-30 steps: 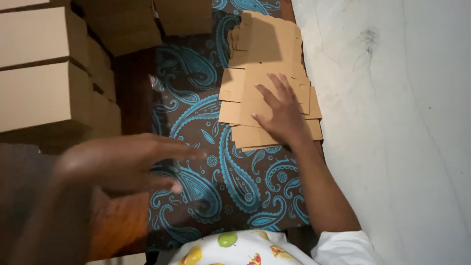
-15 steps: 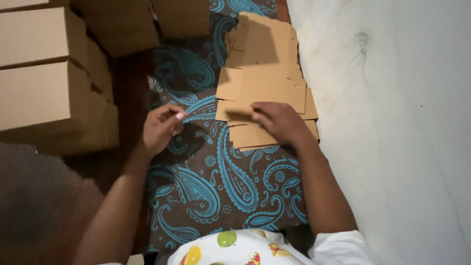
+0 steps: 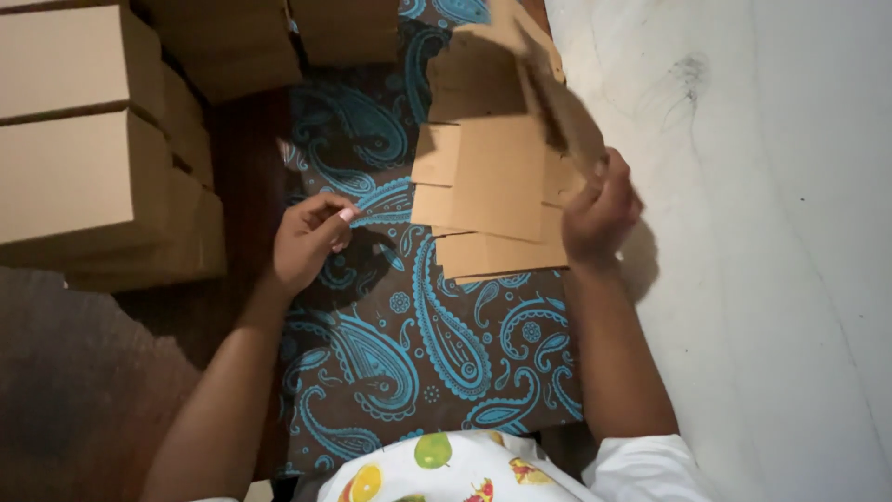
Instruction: Assembling a cardboard box by folding pre-scored flaps and interlocking tabs.
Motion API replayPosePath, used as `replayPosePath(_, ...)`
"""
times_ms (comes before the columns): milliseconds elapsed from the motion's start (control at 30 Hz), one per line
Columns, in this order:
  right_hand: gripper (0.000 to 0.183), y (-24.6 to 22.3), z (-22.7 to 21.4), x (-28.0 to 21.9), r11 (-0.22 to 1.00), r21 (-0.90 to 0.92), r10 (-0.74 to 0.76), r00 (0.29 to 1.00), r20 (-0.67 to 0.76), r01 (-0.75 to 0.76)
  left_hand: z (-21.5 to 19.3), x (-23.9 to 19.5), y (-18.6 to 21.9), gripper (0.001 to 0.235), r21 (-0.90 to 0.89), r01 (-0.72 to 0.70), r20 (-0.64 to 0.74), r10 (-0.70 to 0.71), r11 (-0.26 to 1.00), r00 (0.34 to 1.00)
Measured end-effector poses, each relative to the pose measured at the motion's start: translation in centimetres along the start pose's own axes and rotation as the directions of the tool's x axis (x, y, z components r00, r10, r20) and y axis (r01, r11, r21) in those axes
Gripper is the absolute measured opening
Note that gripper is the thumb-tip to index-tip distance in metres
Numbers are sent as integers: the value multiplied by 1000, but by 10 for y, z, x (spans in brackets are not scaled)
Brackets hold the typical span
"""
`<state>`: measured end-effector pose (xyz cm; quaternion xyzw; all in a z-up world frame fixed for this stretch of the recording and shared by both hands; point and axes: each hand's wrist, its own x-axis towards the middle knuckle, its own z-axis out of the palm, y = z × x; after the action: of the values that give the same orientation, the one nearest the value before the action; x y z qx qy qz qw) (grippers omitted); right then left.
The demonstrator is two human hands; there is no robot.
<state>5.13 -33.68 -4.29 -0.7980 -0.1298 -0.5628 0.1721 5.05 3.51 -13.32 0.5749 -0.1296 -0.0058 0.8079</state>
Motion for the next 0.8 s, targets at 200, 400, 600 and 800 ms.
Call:
replayPosePath(200, 15, 10, -44, 22, 988, -151, -92, 935, -344, 42, 3, -1, 3, 10, 99, -2, -52, 7, 995, 999)
replayPosePath(400, 30, -88, -68, 43, 565, 612, 749, 656, -98, -553, 7, -5, 16, 51, -215, 26, 157, 8, 976, 988)
replayPosePath(600, 52, -151, -53, -16, 213, 145, 817, 258, 516, -966, -4, -1, 16, 80, -465, 107, -1, -121, 879, 993)
replayPosePath(800, 105, -128, -64, -24, 228, 137, 599, 250, 761, -964, 10, -1, 4, 37, 117, 109, -210, -83, 987, 974)
